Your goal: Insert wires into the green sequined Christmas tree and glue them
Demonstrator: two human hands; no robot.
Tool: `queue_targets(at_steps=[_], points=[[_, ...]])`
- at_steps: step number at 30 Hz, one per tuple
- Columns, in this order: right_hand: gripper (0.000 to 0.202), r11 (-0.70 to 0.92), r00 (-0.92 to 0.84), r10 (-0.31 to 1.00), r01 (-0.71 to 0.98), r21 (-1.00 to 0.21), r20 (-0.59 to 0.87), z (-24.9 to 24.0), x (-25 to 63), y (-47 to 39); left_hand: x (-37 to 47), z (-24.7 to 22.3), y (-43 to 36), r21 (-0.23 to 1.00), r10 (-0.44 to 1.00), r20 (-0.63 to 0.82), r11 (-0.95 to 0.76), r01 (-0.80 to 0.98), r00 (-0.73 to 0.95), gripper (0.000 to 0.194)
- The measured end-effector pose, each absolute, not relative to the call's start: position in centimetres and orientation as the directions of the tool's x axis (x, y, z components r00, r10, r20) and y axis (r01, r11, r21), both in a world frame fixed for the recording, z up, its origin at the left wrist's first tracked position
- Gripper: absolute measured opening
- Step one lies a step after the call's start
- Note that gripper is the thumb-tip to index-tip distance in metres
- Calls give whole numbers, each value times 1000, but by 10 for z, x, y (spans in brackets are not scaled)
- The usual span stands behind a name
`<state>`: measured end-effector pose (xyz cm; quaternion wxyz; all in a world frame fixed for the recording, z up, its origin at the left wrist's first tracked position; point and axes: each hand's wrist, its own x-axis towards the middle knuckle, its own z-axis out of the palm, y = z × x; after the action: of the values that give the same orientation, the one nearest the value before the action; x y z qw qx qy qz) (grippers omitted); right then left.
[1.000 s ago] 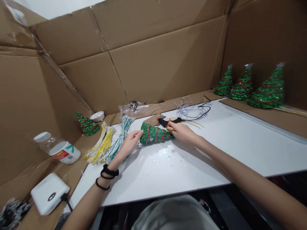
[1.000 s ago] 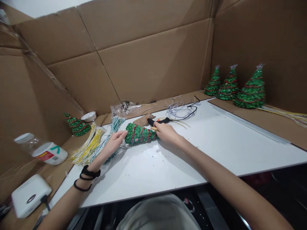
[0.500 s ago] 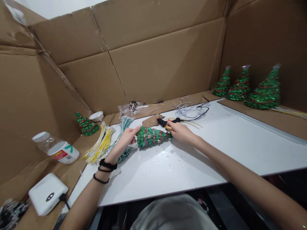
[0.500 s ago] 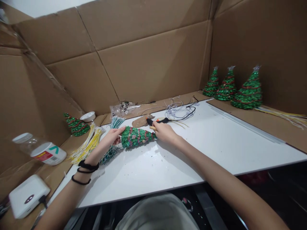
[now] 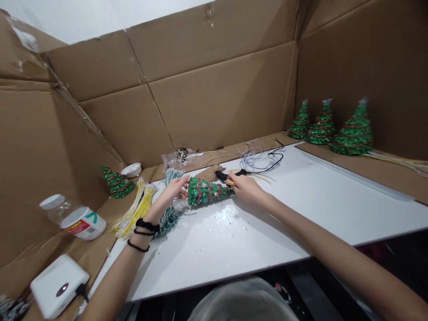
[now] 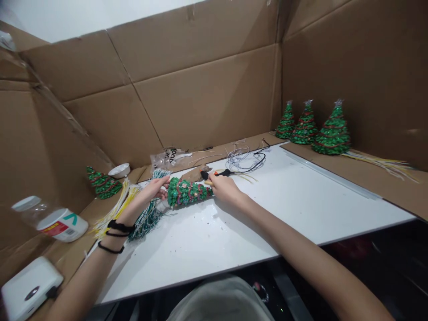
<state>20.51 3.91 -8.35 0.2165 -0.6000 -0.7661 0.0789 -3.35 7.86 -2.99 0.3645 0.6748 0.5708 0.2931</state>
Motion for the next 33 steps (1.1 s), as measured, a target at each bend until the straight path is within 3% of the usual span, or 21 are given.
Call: queue_targets(at_steps=[3, 6, 10, 12, 21, 26, 33], points=[[18, 277, -191, 952, 870, -408, 238, -86, 206, 41, -39, -29, 75, 876, 985, 91, -150, 459, 148, 28], [15, 279, -192, 953, 852, -442, 233, -88, 206, 42, -44, -29, 66, 747, 963, 211, -271, 607, 170, 23], [14, 271, -192, 959, 840, -470, 211, -87, 205, 41, -46, -36, 49, 488, 943, -154, -186, 853, 294, 31], [14, 262, -192, 963, 842, -472, 191, -86, 205, 40, -45, -41, 43, 391, 931, -234, -173, 904, 279, 25], [12, 247, -182, 966, 855, -456, 183, -88, 207, 42, -44, -53, 50, 308, 905, 79, -422, 853, 419, 21], [12, 257, -170, 963, 811, -526, 209, -90, 207, 46, -47, -50, 55, 441, 905, 152, -422, 792, 398, 35], [12, 322, -197, 944, 726, -608, 264, -93, 208, 48, -37, -52, 52, 674, 957, 55, -246, 697, 285, 41]])
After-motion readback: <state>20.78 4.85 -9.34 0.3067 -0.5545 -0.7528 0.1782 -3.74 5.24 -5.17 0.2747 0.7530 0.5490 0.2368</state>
